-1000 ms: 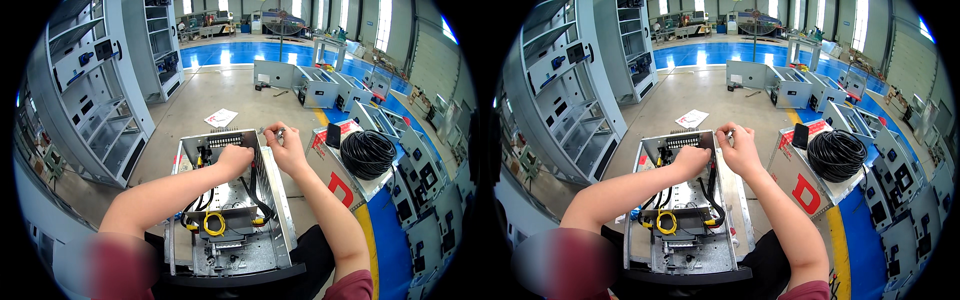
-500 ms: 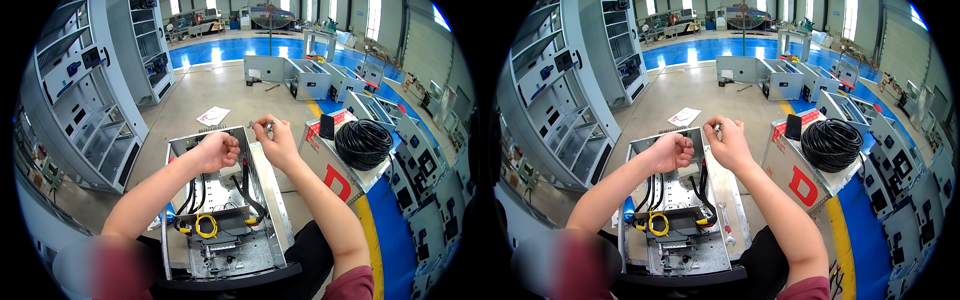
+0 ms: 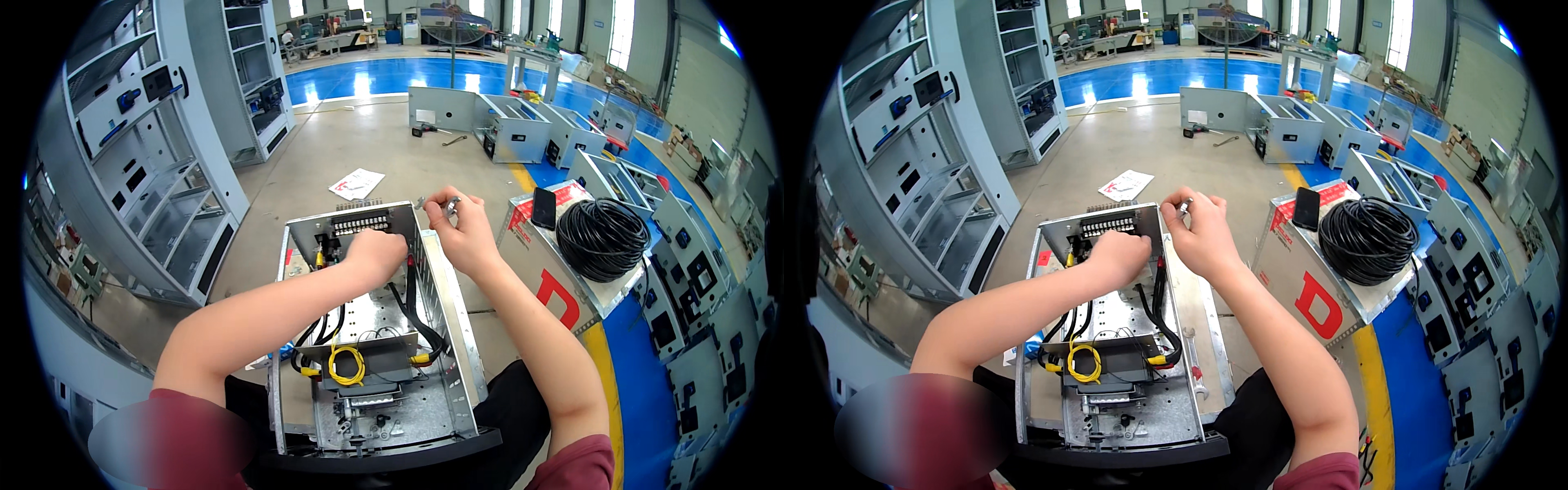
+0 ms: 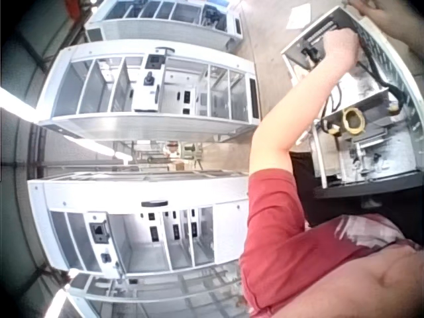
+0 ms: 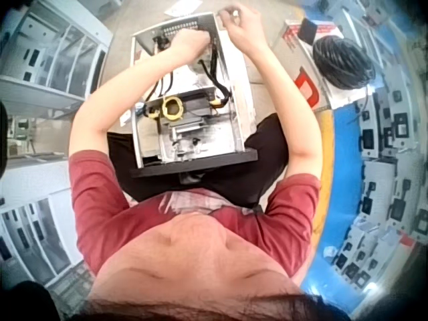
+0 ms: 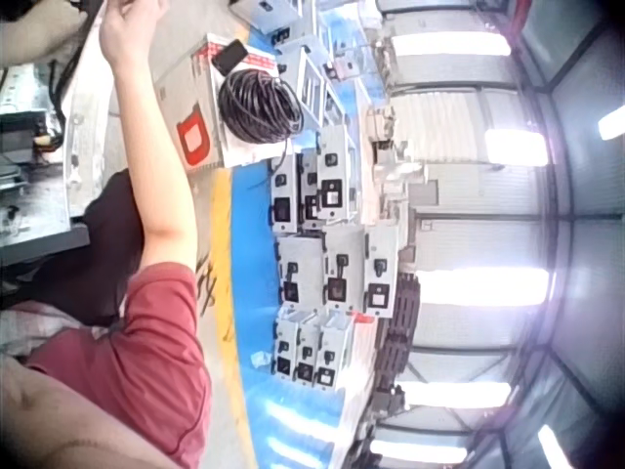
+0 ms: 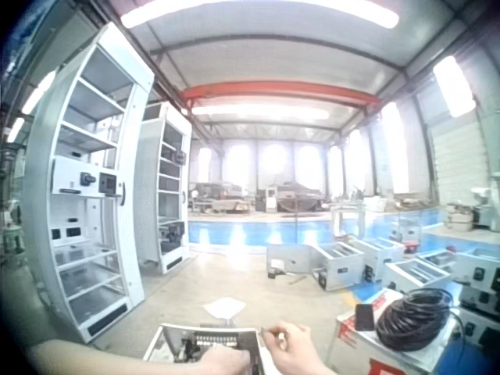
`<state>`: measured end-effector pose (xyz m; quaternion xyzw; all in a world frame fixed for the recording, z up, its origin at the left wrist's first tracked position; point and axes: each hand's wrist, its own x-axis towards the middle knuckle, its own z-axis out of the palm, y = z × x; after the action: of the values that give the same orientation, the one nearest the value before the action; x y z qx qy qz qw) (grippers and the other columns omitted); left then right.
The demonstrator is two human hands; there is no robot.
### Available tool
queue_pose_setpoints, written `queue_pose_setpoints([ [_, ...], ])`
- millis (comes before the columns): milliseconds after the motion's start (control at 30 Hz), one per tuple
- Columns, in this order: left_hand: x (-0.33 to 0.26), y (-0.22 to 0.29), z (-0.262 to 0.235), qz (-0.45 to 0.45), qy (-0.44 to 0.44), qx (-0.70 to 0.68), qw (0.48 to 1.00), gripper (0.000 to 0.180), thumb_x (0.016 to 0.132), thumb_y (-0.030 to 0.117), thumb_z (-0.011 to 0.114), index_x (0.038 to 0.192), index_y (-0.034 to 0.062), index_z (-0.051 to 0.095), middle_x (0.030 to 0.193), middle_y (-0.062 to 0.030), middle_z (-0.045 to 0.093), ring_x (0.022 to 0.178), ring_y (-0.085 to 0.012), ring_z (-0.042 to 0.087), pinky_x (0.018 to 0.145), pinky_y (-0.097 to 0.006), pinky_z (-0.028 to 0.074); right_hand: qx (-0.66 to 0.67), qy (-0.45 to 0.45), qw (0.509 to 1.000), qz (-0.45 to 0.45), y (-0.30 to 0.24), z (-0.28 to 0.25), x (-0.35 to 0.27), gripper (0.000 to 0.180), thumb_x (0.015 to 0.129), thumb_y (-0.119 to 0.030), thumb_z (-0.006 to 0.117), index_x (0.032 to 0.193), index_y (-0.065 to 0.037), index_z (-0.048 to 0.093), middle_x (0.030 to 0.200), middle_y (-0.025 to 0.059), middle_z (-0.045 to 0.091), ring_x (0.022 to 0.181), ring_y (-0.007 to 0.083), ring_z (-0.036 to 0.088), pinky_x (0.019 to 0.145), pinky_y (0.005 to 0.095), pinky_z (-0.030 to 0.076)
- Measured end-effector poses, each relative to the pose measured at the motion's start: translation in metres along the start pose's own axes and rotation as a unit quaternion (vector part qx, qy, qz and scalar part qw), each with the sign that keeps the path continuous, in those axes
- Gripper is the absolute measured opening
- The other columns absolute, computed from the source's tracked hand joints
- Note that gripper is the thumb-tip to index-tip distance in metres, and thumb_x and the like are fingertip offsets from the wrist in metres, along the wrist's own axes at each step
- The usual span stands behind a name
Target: The person sits on the floor and works on an open electrical cabinet, connecting yellow and black cables to a terminal block and tightening screws with a wrench. The person also handles a small white box and a blue box during the process.
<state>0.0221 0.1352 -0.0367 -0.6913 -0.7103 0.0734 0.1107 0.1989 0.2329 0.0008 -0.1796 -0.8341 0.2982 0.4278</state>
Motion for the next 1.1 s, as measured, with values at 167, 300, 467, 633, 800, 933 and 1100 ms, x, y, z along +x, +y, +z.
queue_pose_setpoints([
  [167,0.005,0.013,0.001,0.044,0.001,0.060,0.997,0.008,0.085,0.014,0.071,0.083,0.0086,0.077,0.079,-0.0082,0.078,0.076,-0.0264,0.079,0.061,-0.041,0.060,-0.014,0.004,1.000,0.001,-0.004,-0.002,-0.002,0.015,0.103,-0.024,0.066,0.104,-0.009,0.069,0.098,0.0076,0.072,0.104,0.0290,0.056,0.106,0.0413,0.037],
  [300,0.005,0.015,-0.004,0.029,0.022,0.046,0.998,0.007,0.081,0.013,0.074,0.078,0.0124,0.079,0.079,-0.0072,0.078,0.076,-0.0247,0.079,0.061,-0.038,0.059,0.004,0.011,1.000,0.007,0.001,-0.003,-0.001,0.016,0.103,-0.024,0.067,0.105,-0.008,0.070,0.101,0.0078,0.073,0.106,0.0300,0.055,0.105,0.0419,0.038],
  [467,0.015,0.022,-0.011,-0.014,-0.007,0.042,0.999,0.006,0.081,0.013,0.075,0.080,0.0132,0.081,0.082,-0.0069,0.079,0.079,-0.0257,0.079,0.067,-0.039,0.060,-0.009,0.015,1.000,-0.012,0.006,0.001,0.000,0.016,0.102,-0.024,0.067,0.105,-0.009,0.071,0.101,0.0076,0.074,0.104,0.0299,0.056,0.103,0.0421,0.040],
  [633,0.021,0.022,-0.006,-0.063,-0.026,0.001,0.998,0.008,0.083,0.013,0.074,0.083,0.0123,0.082,0.086,-0.0081,0.080,0.082,-0.0271,0.080,0.073,-0.041,0.061,-0.020,0.022,0.999,-0.025,0.005,0.000,-0.001,0.018,0.103,-0.024,0.067,0.103,-0.007,0.071,0.090,0.0063,0.073,0.093,0.0261,0.061,0.099,0.0394,0.041],
  [800,0.021,0.016,-0.005,-0.064,-0.013,-0.046,0.997,0.008,0.082,0.012,0.074,0.084,0.0087,0.081,0.088,-0.0111,0.080,0.083,-0.0306,0.079,0.072,-0.042,0.061,-0.016,0.028,0.999,-0.013,0.003,-0.002,0.001,0.019,0.104,-0.024,0.066,0.101,-0.006,0.071,0.084,0.0054,0.073,0.092,0.0254,0.061,0.099,0.0381,0.042],
  [933,0.017,0.015,-0.007,-0.057,-0.005,-0.051,0.997,0.007,0.081,0.011,0.075,0.084,0.0095,0.081,0.088,-0.0101,0.080,0.083,-0.0295,0.079,0.071,-0.042,0.061,0.004,0.016,1.000,-0.006,0.004,-0.002,0.000,0.018,0.103,-0.025,0.067,0.101,-0.008,0.071,0.084,0.0050,0.073,0.097,0.0281,0.060,0.102,0.0395,0.040],
  [1100,0.018,0.024,-0.004,-0.061,0.013,0.014,0.998,0.005,0.080,0.010,0.077,0.082,0.0127,0.081,0.085,-0.0057,0.079,0.080,-0.0249,0.079,0.066,-0.039,0.059,0.007,0.023,1.000,-0.010,0.002,0.000,0.001,0.017,0.103,-0.024,0.067,0.101,-0.008,0.071,0.081,0.0044,0.073,0.093,0.0263,0.062,0.102,0.0386,0.040],
])
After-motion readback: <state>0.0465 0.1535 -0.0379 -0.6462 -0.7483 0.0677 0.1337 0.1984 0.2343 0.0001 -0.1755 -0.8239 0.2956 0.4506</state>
